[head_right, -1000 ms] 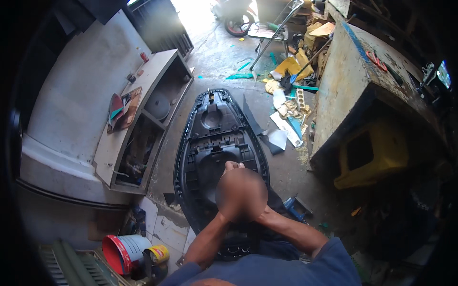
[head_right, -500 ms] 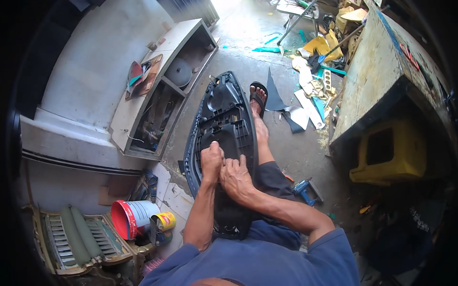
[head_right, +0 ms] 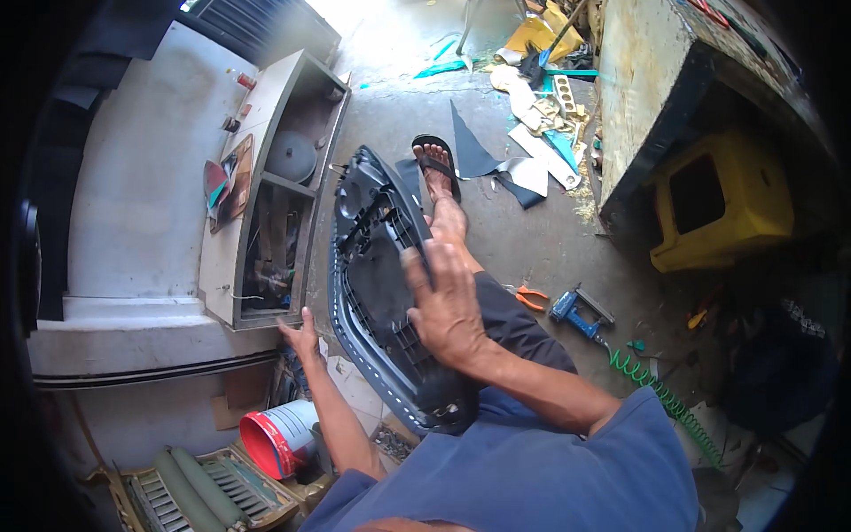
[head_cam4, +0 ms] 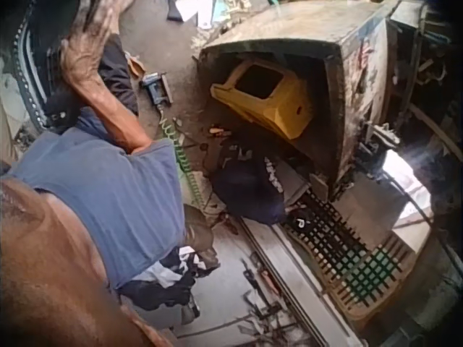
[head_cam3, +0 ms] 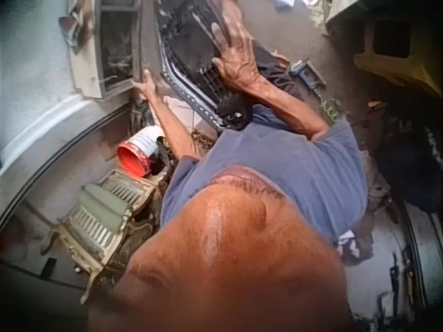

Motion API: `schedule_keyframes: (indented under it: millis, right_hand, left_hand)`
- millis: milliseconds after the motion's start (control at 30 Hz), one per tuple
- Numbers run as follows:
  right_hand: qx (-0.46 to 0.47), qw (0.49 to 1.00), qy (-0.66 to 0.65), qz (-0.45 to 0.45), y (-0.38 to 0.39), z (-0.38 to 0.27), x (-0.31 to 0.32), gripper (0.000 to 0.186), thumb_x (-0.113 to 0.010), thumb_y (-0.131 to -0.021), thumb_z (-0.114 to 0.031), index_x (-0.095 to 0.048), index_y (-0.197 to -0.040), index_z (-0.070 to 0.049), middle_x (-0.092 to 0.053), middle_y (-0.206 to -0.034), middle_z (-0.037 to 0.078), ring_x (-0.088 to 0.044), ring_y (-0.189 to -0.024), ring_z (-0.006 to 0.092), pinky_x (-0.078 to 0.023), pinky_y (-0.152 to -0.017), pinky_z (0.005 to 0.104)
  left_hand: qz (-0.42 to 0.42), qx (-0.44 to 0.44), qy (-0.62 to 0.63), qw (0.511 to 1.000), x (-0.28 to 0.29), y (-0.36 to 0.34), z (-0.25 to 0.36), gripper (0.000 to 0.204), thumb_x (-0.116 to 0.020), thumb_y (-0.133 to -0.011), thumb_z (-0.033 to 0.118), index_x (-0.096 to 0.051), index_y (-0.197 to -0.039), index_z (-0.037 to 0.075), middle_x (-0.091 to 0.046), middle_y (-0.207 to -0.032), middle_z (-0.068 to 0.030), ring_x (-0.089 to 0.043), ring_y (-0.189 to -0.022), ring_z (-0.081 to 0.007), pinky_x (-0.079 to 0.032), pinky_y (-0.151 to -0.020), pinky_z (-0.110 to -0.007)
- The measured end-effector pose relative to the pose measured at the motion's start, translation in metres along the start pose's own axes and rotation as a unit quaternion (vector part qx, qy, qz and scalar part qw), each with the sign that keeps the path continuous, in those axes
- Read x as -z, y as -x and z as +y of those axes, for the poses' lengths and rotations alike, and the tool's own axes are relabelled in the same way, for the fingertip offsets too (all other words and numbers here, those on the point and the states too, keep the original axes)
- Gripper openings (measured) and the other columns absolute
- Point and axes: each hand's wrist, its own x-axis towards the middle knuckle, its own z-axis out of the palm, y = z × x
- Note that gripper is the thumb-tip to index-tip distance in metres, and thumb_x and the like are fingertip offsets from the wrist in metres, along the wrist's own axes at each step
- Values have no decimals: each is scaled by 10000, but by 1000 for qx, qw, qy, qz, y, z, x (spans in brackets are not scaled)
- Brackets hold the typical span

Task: The person reupholsters a motorcycle seat by stapling new fabric to the seat frame using a pneumatic stapler and trimming the excess material with scissors.

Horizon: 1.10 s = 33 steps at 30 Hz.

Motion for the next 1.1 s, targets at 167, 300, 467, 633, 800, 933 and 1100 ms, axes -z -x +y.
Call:
schedule_keyframes:
  millis: [167, 300, 467, 633, 800, 933, 1100]
  right_hand:
    - [-155, 956, -242, -53, 27, 50, -8, 859, -703, -926, -189, -227, -1581, 97, -583, -1319, 359, -594, -1255, 470, -424, -1141, 441]
    - [-281, 886, -306, -206, 20, 59, 31, 784, -656, -957, -227, -271, -1580, 54, -671, -1164, 352, -668, -1153, 470, -504, -998, 499]
    - [-233, 903, -328, -147, 55, 84, 23, 745, -626, -984, -199, -275, -1615, -18, -618, -1324, 350, -653, -1188, 472, -500, -1021, 475]
    - [-74, 912, -402, -45, 85, 80, 42, 756, -644, -1028, -202, -239, -1633, 3, -585, -1427, 278, -630, -1253, 291, -462, -1097, 382]
    - [-204, 646, -677, -289, 82, 111, 51, 830, -439, -1073, -610, -343, -1600, 23, -526, -1524, 145, -488, -1391, 203, -375, -1164, 340]
    - [-63, 733, -640, -223, 47, 121, 50, 902, -347, -1052, -695, -379, -1582, 34, -515, -1525, 143, -489, -1381, 194, -374, -1158, 329]
    - [-47, 781, -602, -158, 33, 127, 76, 834, -444, -1067, -616, -418, -1545, 67, -549, -1503, 212, -519, -1392, 255, -387, -1174, 352]
  left_hand:
    - [-390, 434, 523, 621, -17, 35, 17, 657, -695, -993, 492, -561, -1419, 10, -665, -1283, -154, -656, -1143, -280, -520, -1008, -431]
    - [-392, 369, 542, 646, 13, 39, 12, 418, -621, -1058, 398, -675, -1186, 3, -730, -1015, -86, -716, -860, -223, -591, -804, -375]
    - [-361, 404, 628, 559, 101, 37, 55, 410, -572, -1073, 392, -633, -1275, 40, -742, -1103, -105, -742, -928, -262, -626, -827, -389]
    - [-274, 340, 690, 577, 173, 40, 65, 592, -611, -1046, 394, -508, -1475, -1, -607, -1429, -166, -610, -1278, -326, -490, -1114, -474]
    - [-122, 191, 664, 713, 226, 30, 104, 681, -648, -1020, 347, -406, -1564, 16, -484, -1556, -164, -493, -1399, -331, -373, -1210, -476]
    - [-115, 192, 653, 724, 233, 17, 108, 656, -655, -1015, 292, -411, -1566, 34, -498, -1538, -151, -518, -1364, -299, -396, -1190, -445]
    - [-116, 347, 641, 674, 220, 12, 109, 589, -633, -1024, 273, -447, -1545, 69, -575, -1458, -129, -598, -1274, -297, -513, -1080, -460]
